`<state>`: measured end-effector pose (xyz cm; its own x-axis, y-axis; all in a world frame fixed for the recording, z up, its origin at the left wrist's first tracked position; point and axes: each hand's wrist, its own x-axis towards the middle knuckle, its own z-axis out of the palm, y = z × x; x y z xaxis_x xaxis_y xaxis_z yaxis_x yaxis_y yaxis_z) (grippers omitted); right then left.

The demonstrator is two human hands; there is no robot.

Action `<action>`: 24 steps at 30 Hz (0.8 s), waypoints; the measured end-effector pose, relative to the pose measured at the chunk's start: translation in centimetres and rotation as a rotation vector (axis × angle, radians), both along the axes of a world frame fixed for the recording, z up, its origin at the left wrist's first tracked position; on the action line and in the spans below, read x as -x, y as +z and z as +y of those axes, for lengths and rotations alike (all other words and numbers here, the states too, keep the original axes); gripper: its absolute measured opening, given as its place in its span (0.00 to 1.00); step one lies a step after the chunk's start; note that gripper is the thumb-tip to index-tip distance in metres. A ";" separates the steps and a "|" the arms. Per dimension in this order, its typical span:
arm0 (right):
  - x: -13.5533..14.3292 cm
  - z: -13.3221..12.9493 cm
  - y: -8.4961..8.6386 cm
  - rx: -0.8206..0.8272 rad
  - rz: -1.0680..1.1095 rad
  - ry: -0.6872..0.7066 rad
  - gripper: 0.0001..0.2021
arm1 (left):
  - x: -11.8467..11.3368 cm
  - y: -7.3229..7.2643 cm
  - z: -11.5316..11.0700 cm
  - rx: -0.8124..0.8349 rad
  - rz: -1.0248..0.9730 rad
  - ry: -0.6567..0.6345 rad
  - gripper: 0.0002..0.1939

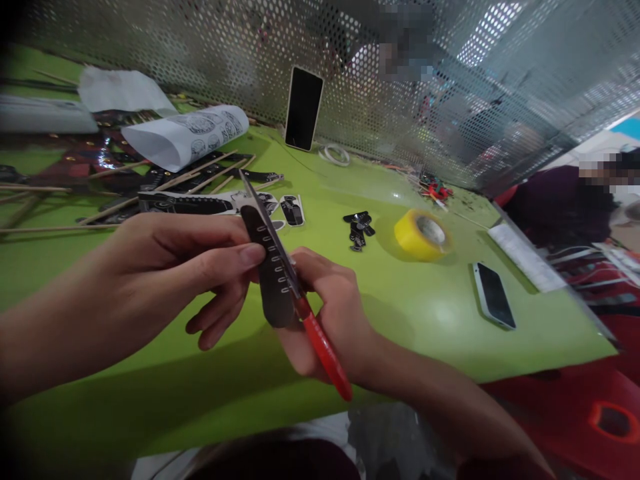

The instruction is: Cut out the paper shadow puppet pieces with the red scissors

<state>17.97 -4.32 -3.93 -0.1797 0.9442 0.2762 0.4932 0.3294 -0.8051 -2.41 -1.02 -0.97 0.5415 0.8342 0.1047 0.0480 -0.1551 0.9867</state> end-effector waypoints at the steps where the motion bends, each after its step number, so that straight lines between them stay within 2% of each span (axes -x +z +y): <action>1: 0.0 0.0 0.0 -0.004 -0.002 0.008 0.10 | 0.0 0.0 0.0 -0.003 0.000 -0.001 0.20; 10: -0.1 0.0 0.1 0.036 0.022 0.014 0.12 | -0.1 0.0 0.2 0.009 0.004 -0.008 0.19; 16: -0.1 0.0 0.6 -0.038 -0.032 0.057 0.11 | -0.1 0.2 0.0 -0.023 0.007 -0.001 0.18; 20: -0.2 0.0 1.0 0.012 -0.046 0.065 0.11 | -0.2 0.2 -0.3 -0.114 0.011 0.111 0.15; 24: -0.2 0.2 0.9 0.010 -0.029 0.095 0.12 | -0.3 0.1 -0.4 -0.116 -0.023 0.182 0.10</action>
<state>18.13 -4.13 -3.04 -0.2762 0.9253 0.2599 0.4830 0.3675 -0.7948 -2.11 -1.40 -0.86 0.3793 0.8995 0.2167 0.0630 -0.2588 0.9639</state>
